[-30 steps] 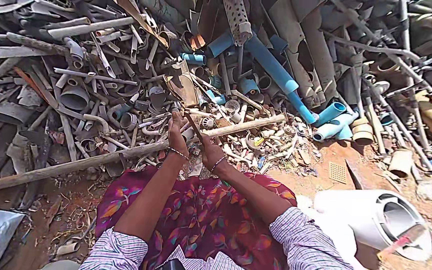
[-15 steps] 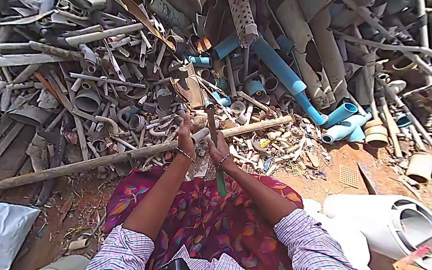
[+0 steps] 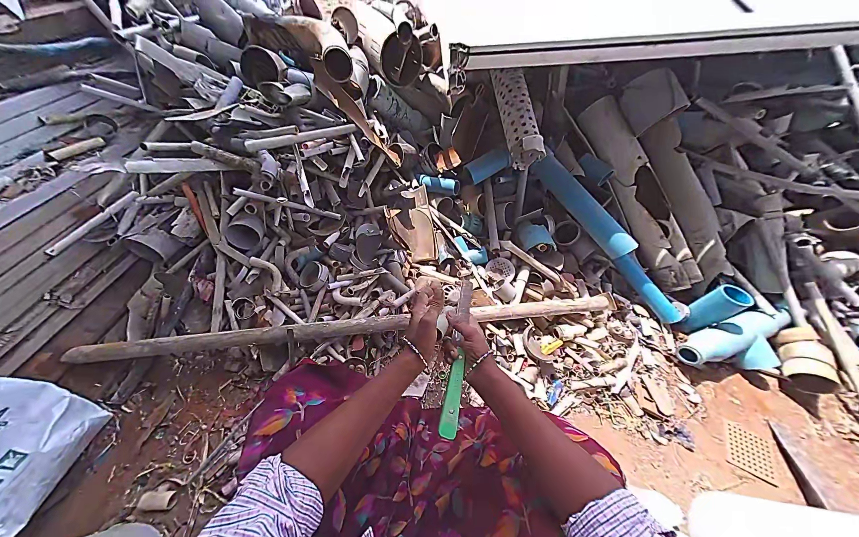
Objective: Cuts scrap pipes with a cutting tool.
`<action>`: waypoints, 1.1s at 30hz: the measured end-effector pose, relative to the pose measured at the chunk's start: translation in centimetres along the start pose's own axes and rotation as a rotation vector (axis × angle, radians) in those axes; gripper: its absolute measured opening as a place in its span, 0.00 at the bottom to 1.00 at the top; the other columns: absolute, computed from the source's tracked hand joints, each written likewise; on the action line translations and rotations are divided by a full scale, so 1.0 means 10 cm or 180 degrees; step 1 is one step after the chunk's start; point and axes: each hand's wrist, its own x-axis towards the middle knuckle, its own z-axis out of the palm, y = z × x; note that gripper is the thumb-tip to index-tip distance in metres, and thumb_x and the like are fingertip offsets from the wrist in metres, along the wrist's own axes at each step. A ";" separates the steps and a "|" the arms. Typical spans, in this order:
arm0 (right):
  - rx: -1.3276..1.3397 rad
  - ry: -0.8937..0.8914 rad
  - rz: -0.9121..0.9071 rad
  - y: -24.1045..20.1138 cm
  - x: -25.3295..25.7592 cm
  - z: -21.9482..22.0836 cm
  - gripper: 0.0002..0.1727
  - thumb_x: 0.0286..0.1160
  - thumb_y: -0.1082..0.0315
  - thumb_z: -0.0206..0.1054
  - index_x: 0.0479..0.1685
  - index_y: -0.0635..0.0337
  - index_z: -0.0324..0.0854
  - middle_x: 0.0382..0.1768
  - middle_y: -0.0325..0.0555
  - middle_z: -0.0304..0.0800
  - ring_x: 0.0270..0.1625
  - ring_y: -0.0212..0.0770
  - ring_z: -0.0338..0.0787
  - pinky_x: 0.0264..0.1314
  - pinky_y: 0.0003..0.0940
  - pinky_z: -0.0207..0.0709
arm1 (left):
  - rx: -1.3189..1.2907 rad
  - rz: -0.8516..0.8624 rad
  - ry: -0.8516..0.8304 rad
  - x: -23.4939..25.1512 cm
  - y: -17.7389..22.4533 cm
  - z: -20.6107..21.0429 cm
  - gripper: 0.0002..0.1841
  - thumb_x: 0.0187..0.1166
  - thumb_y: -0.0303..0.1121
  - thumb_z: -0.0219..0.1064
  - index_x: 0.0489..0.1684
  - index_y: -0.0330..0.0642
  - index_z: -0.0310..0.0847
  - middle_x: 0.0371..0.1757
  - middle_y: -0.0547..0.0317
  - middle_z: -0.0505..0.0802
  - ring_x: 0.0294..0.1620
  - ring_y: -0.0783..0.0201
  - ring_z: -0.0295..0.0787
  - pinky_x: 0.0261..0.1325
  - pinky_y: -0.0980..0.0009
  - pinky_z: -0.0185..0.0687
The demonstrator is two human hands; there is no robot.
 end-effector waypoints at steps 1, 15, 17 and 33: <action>-0.0021 0.0060 -0.0030 -0.01 0.00 -0.01 0.11 0.91 0.70 0.54 0.64 0.60 0.61 0.17 0.38 0.68 0.06 0.27 0.64 0.07 0.21 0.65 | 0.0005 0.0028 -0.0034 0.00 0.00 0.02 0.25 0.95 0.34 0.43 0.85 0.28 0.59 0.79 0.34 0.75 0.75 0.55 0.76 0.76 0.62 0.71; -0.1770 0.0522 -0.1088 0.03 -0.01 -0.01 0.22 0.96 0.66 0.39 0.81 0.70 0.51 0.35 0.39 0.70 0.22 0.20 0.73 0.25 0.16 0.71 | 0.0860 -0.1245 -0.1011 -0.08 0.23 -0.12 0.26 0.90 0.28 0.58 0.85 0.31 0.58 0.72 0.29 0.79 0.62 0.42 0.85 0.62 0.48 0.82; -0.2178 0.0710 -0.1132 0.01 0.00 0.04 0.25 0.97 0.67 0.38 0.85 0.71 0.47 0.37 0.43 0.70 0.25 0.21 0.72 0.30 0.18 0.69 | 0.0688 -0.1261 -0.0750 -0.08 0.26 -0.19 0.32 0.82 0.21 0.62 0.86 0.35 0.55 0.70 0.30 0.80 0.59 0.43 0.85 0.60 0.49 0.81; -0.1888 -0.0096 -0.1715 0.45 -0.83 1.41 0.18 0.90 0.76 0.37 0.60 0.87 0.64 0.48 0.53 0.87 0.52 0.24 0.88 0.63 0.18 0.79 | 0.1149 -0.0365 -0.0516 -0.18 0.53 -0.91 0.22 0.84 0.41 0.68 0.63 0.27 0.83 0.62 0.31 0.89 0.68 0.39 0.85 0.70 0.40 0.75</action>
